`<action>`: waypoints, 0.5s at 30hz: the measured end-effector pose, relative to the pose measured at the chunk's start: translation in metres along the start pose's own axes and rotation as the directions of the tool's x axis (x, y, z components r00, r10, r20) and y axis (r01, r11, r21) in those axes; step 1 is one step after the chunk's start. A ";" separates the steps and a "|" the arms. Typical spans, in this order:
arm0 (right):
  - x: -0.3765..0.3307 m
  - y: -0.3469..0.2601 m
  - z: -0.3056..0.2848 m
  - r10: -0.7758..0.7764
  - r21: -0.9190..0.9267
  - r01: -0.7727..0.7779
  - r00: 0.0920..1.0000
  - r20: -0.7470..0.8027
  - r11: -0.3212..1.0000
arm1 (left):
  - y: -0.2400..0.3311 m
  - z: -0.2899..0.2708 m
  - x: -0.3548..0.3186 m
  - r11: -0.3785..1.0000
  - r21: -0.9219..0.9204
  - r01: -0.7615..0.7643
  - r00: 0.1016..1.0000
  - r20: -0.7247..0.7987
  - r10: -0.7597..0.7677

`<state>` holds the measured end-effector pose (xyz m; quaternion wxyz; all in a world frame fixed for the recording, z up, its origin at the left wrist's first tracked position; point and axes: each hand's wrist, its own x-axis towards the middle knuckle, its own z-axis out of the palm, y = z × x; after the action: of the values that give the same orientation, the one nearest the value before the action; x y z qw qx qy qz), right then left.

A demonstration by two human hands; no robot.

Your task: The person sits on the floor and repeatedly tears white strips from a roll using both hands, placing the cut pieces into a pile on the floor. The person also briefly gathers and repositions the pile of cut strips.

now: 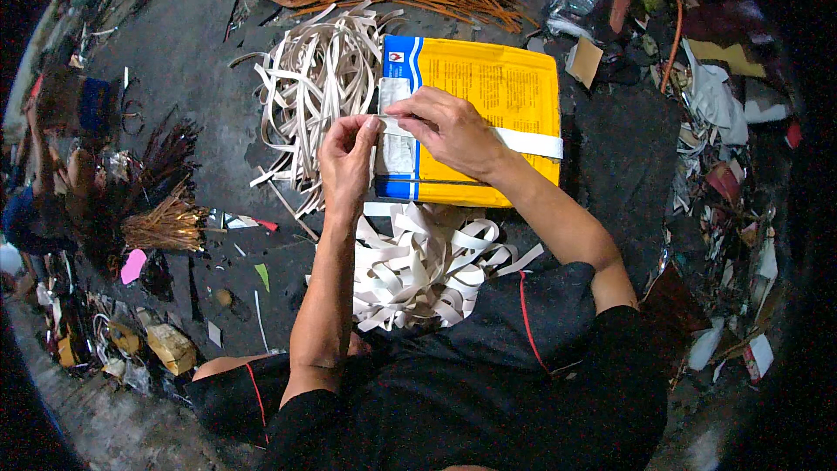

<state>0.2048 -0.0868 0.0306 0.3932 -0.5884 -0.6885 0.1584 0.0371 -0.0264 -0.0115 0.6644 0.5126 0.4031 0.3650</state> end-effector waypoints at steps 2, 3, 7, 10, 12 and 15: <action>-0.002 0.004 -0.002 -0.026 -0.010 0.026 0.999 0.026 1.000 | 0.004 0.000 0.001 1.000 0.013 0.028 1.000 0.011 -0.028; -0.003 0.005 -0.002 -0.037 -0.015 0.038 0.999 0.040 0.999 | 0.006 0.000 0.001 0.999 0.013 0.042 0.999 0.020 -0.042; -0.003 0.002 -0.003 -0.108 -0.142 0.120 0.991 0.084 0.983 | 0.006 -0.004 0.004 0.992 -0.043 0.115 0.992 0.063 -0.112; -0.002 0.000 -0.002 -0.175 -0.292 0.200 0.978 0.111 0.935 | 0.008 -0.007 0.007 0.978 -0.099 0.183 0.980 0.096 -0.174; -0.002 0.000 0.001 -0.198 -0.371 0.237 0.970 0.140 0.898 | 0.013 -0.004 0.009 0.970 -0.058 0.234 0.972 0.047 -0.232; 0.001 -0.010 0.002 -0.128 -0.293 0.141 0.990 0.064 0.946 | 0.005 0.003 0.010 0.993 0.113 0.032 0.999 0.016 -0.034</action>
<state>0.1966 -0.0881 0.0360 0.2948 -0.5888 -0.7516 0.0390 0.0436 -0.0177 -0.0074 0.6442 0.5457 0.4255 0.3259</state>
